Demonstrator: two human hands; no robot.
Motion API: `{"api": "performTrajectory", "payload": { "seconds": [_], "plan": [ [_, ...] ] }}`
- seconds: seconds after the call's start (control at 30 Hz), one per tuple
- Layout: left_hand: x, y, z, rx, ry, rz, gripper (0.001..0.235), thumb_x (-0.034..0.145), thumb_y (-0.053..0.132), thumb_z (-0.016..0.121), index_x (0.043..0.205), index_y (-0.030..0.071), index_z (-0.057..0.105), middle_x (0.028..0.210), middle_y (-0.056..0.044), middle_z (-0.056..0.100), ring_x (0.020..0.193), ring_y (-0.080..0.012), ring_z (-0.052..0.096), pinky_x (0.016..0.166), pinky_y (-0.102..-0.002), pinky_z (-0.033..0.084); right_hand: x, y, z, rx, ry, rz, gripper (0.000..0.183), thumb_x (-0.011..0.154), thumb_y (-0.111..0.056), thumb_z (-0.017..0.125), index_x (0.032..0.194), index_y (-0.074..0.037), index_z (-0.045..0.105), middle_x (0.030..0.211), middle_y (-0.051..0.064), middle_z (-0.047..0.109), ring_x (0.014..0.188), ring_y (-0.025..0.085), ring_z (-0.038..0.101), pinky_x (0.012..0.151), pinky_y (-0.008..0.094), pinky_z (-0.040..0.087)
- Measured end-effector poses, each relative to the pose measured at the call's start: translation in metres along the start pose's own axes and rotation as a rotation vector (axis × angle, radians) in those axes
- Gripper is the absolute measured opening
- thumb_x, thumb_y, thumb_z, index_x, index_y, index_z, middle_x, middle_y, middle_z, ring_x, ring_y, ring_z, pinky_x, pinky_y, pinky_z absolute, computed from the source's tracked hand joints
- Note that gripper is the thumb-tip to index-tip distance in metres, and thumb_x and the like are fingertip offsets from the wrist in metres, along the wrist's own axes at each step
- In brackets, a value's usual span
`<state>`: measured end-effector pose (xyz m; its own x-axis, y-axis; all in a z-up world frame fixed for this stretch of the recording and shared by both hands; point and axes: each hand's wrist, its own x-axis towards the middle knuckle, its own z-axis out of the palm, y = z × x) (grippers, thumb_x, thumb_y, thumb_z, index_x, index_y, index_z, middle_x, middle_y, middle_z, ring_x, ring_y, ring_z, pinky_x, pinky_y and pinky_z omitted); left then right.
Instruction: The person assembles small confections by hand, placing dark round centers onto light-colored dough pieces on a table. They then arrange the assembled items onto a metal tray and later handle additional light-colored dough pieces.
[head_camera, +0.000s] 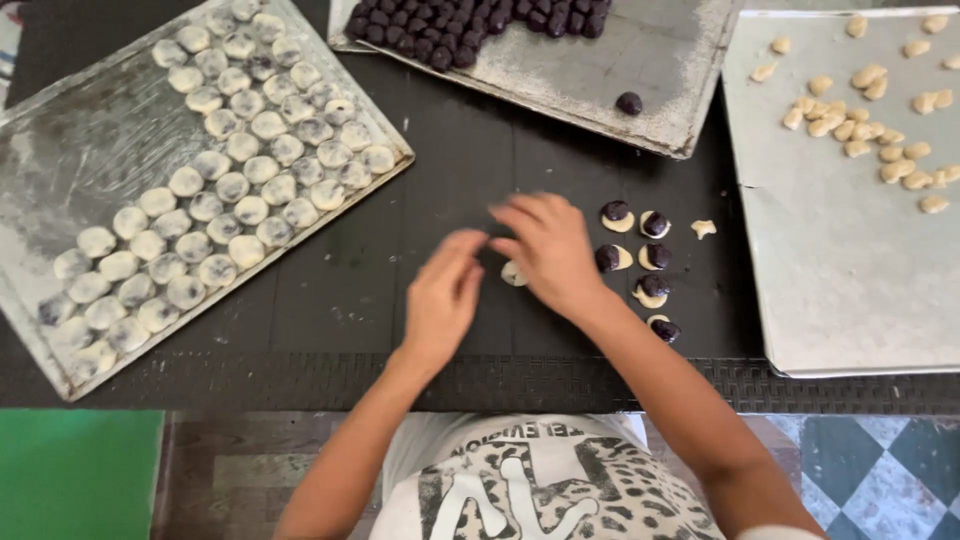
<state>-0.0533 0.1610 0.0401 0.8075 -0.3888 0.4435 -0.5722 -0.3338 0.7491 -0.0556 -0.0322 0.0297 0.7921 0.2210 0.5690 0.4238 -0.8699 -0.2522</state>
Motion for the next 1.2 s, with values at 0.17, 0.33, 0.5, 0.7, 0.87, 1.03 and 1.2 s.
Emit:
{"api": "performTrajectory", "payload": {
  "seconds": [0.17, 0.33, 0.5, 0.7, 0.87, 1.03, 1.2],
  "plan": [
    [0.01, -0.001, 0.005, 0.05, 0.116, 0.0, 0.036, 0.094, 0.005, 0.056, 0.13, 0.008, 0.054, 0.129, -0.012, 0.051, 0.102, -0.0269, 0.06, 0.089, -0.039, 0.05, 0.016, -0.023, 0.012, -0.267, -0.213, 0.036, 0.071, 0.096, -0.061, 0.014, 0.154, -0.023, 0.031, 0.157, 0.009, 0.033, 0.143, 0.036, 0.027, 0.11, 0.058, 0.017],
    [0.029, 0.023, 0.057, 0.056, -0.03, 0.023, 0.019, 0.092, 0.01, 0.057, 0.109, 0.017, 0.061, 0.104, -0.003, 0.061, 0.101, -0.0282, 0.058, 0.085, -0.042, 0.041, -0.015, 0.032, -0.026, -0.404, -0.255, 0.194, 0.041, 0.084, -0.027, 0.069, 0.124, -0.024, 0.061, 0.109, 0.003, 0.068, 0.096, 0.032, 0.065, 0.067, 0.048, 0.05],
    [0.024, 0.009, 0.133, 0.295, -0.223, 0.304, 0.029, 0.091, 0.028, 0.063, 0.116, 0.017, 0.055, 0.103, -0.001, 0.057, 0.098, -0.0229, 0.054, 0.078, -0.038, 0.04, -0.09, 0.075, -0.064, -0.261, -0.18, 0.25, 0.01, 0.093, -0.017, 0.063, 0.096, -0.017, 0.072, 0.089, -0.003, 0.062, 0.083, 0.02, 0.052, 0.07, 0.031, 0.039],
    [0.025, 0.013, 0.144, 0.099, -0.262, 0.372, 0.013, 0.096, 0.023, 0.056, 0.102, 0.012, 0.059, 0.09, -0.002, 0.058, 0.091, -0.0217, 0.055, 0.075, -0.033, 0.04, -0.103, 0.083, -0.053, -0.197, -0.14, 0.404, 0.008, 0.092, -0.028, 0.065, 0.086, -0.022, 0.064, 0.079, -0.008, 0.053, 0.09, 0.017, 0.049, 0.076, 0.033, 0.035],
    [0.041, 0.019, 0.141, 0.14, -0.393, 0.282, 0.036, 0.089, 0.025, 0.064, 0.119, 0.013, 0.049, 0.088, -0.004, 0.055, 0.087, -0.0232, 0.053, 0.074, -0.035, 0.038, -0.09, 0.052, -0.081, -0.028, -0.149, 0.446, 0.003, 0.09, -0.022, 0.064, 0.087, -0.023, 0.065, 0.095, -0.009, 0.062, 0.099, 0.019, 0.052, 0.078, 0.035, 0.035],
    [0.044, 0.021, 0.142, 0.263, -0.417, 0.292, 0.019, 0.083, 0.029, 0.067, 0.095, 0.017, 0.059, 0.089, 0.001, 0.046, 0.088, -0.0203, 0.043, 0.073, -0.036, 0.032, -0.097, 0.038, -0.098, 0.119, -0.127, 0.455, 0.008, 0.09, -0.026, 0.066, 0.096, -0.03, 0.071, 0.102, -0.014, 0.07, 0.102, 0.016, 0.057, 0.081, 0.032, 0.038],
    [0.038, 0.022, 0.136, 0.288, -0.298, 0.407, 0.021, 0.088, 0.031, 0.065, 0.093, 0.012, 0.056, 0.082, -0.001, 0.047, 0.087, -0.0198, 0.05, 0.081, -0.034, 0.033, -0.097, 0.037, -0.093, -0.161, -0.17, 0.351, 0.035, 0.083, -0.036, 0.07, 0.114, -0.019, 0.068, 0.106, -0.004, 0.067, 0.101, 0.02, 0.052, 0.08, 0.034, 0.034]
  ]
}}
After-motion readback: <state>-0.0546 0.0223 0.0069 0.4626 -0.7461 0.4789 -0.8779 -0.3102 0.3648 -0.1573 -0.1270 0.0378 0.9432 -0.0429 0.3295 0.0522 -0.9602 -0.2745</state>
